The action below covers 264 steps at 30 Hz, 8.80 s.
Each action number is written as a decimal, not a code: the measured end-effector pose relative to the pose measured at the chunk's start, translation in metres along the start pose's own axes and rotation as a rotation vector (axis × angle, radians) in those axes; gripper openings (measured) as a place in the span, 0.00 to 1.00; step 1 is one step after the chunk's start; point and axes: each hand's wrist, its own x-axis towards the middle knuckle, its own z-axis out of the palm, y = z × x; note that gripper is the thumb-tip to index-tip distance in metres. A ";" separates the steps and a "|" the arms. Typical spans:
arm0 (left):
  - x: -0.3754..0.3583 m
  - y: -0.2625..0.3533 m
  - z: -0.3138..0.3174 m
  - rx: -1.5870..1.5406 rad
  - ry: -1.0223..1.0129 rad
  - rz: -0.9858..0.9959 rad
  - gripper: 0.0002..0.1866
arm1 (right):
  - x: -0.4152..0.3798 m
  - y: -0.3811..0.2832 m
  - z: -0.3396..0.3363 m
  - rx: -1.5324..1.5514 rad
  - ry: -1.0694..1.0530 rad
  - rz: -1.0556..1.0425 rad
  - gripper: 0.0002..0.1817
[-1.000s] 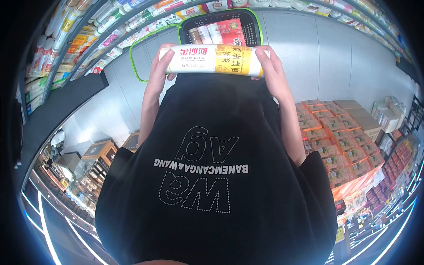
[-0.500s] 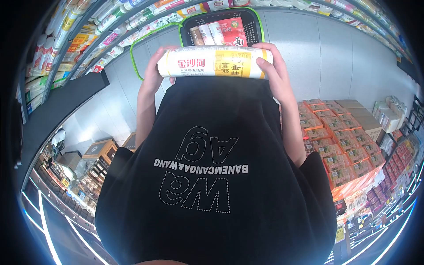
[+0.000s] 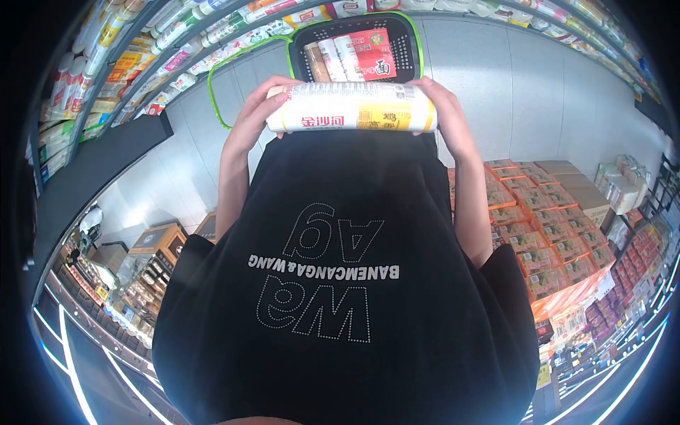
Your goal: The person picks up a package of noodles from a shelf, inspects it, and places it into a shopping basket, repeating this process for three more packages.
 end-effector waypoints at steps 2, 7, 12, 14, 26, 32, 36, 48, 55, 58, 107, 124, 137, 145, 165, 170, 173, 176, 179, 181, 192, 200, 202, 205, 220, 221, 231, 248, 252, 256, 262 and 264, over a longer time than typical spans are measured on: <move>0.000 0.000 0.000 0.031 -0.013 0.012 0.13 | 0.001 0.000 0.000 -0.021 -0.022 0.064 0.26; 0.001 -0.004 -0.004 0.073 -0.043 0.031 0.17 | 0.004 -0.001 -0.006 -0.073 -0.078 0.061 0.21; 0.008 -0.004 -0.005 0.094 0.017 0.098 0.16 | 0.003 0.001 -0.006 -0.116 -0.098 -0.143 0.16; 0.011 -0.005 -0.007 0.103 0.046 0.154 0.15 | -0.002 -0.002 -0.004 -0.094 -0.121 -0.142 0.15; 0.012 -0.002 -0.019 0.156 -0.010 -0.060 0.19 | -0.009 -0.020 0.002 -0.152 -0.248 -0.239 0.22; 0.010 0.006 -0.020 0.280 -0.025 -0.081 0.18 | -0.008 -0.022 0.009 -0.183 -0.268 -0.264 0.23; 0.007 0.009 -0.016 0.233 -0.026 -0.039 0.18 | -0.001 -0.022 0.007 -0.175 -0.201 -0.152 0.22; 0.010 -0.002 -0.006 0.083 0.099 0.137 0.14 | 0.004 -0.033 -0.001 -0.309 -0.301 -0.083 0.24; 0.024 -0.015 -0.006 -0.122 0.136 -0.038 0.21 | 0.016 -0.025 -0.006 -0.369 -0.290 -0.091 0.22; 0.038 -0.021 -0.006 -0.149 0.167 -0.119 0.21 | 0.024 -0.026 -0.009 -0.376 -0.354 -0.064 0.25; 0.244 -0.395 -0.077 -0.082 0.267 -0.851 0.21 | 0.390 0.337 -0.004 -0.947 0.035 0.553 0.51; 0.291 -0.398 -0.097 -0.112 0.403 -0.653 0.21 | 0.422 0.408 0.004 -0.984 -0.066 0.409 0.54; 0.187 -0.366 -0.079 -0.161 0.432 -0.716 0.14 | 0.341 0.300 0.009 -1.127 -0.331 0.266 0.24; 0.124 -0.284 -0.071 -0.158 0.469 -0.521 0.16 | 0.243 0.236 -0.021 -0.393 -0.094 0.241 0.17; -0.017 -0.287 -0.102 -0.346 0.815 -0.359 0.17 | 0.161 0.222 -0.140 -0.323 0.152 0.392 0.19; 0.032 -0.168 -0.172 -0.089 0.927 0.240 0.13 | 0.267 0.039 -0.105 -0.423 0.230 -0.536 0.11; 0.035 -0.003 -0.183 0.221 0.867 0.664 0.09 | 0.190 -0.157 -0.030 -0.666 0.378 -1.003 0.10; 0.010 0.161 -0.143 0.576 1.048 0.899 0.10 | 0.111 -0.296 0.023 -0.689 0.394 -1.533 0.08; -0.004 0.280 -0.116 0.829 1.003 1.255 0.10 | 0.073 -0.391 0.051 -0.788 0.461 -1.858 0.12; -0.002 0.339 -0.104 0.931 0.976 1.323 0.12 | 0.073 -0.441 0.064 -0.916 0.608 -1.972 0.20; 0.103 0.465 -0.150 1.388 1.209 1.083 0.25 | 0.099 -0.569 0.096 -1.329 0.668 -1.239 0.62; 0.112 0.450 -0.139 1.411 1.361 1.261 0.23 | 0.115 -0.562 0.091 -1.230 0.655 -1.393 0.58; 0.113 0.447 -0.142 1.393 1.380 1.386 0.23 | 0.113 -0.554 0.090 -1.151 0.652 -1.521 0.55; 0.112 0.447 -0.143 1.384 1.366 1.396 0.25 | 0.120 -0.541 0.093 -1.003 0.658 -1.689 0.49; 0.107 0.445 -0.142 1.262 1.299 1.441 0.33 | 0.118 -0.510 0.109 -0.745 0.550 -1.808 0.42; 0.107 0.445 -0.143 1.258 1.305 1.430 0.33 | 0.123 -0.510 0.108 -0.736 0.556 -1.845 0.42; 0.111 0.445 -0.148 1.324 1.297 1.386 0.42 | 0.132 -0.495 0.109 -0.500 0.463 -1.884 0.32; 0.106 0.438 -0.142 1.408 1.213 1.439 0.45 | 0.129 -0.475 0.100 -0.395 0.279 -1.729 0.45; 0.107 0.436 -0.141 1.446 1.211 1.448 0.44 | 0.138 -0.467 0.093 -0.492 0.348 -1.788 0.44; 0.106 0.434 -0.140 1.456 1.186 1.425 0.43 | 0.137 -0.464 0.092 -0.488 0.365 -1.785 0.43; 0.098 0.438 -0.132 1.385 1.139 1.337 0.42 | 0.124 -0.462 0.094 -0.505 0.415 -1.737 0.43; 0.092 0.433 -0.122 1.315 1.090 1.362 0.41 | 0.115 -0.463 0.094 -0.410 0.283 -1.607 0.42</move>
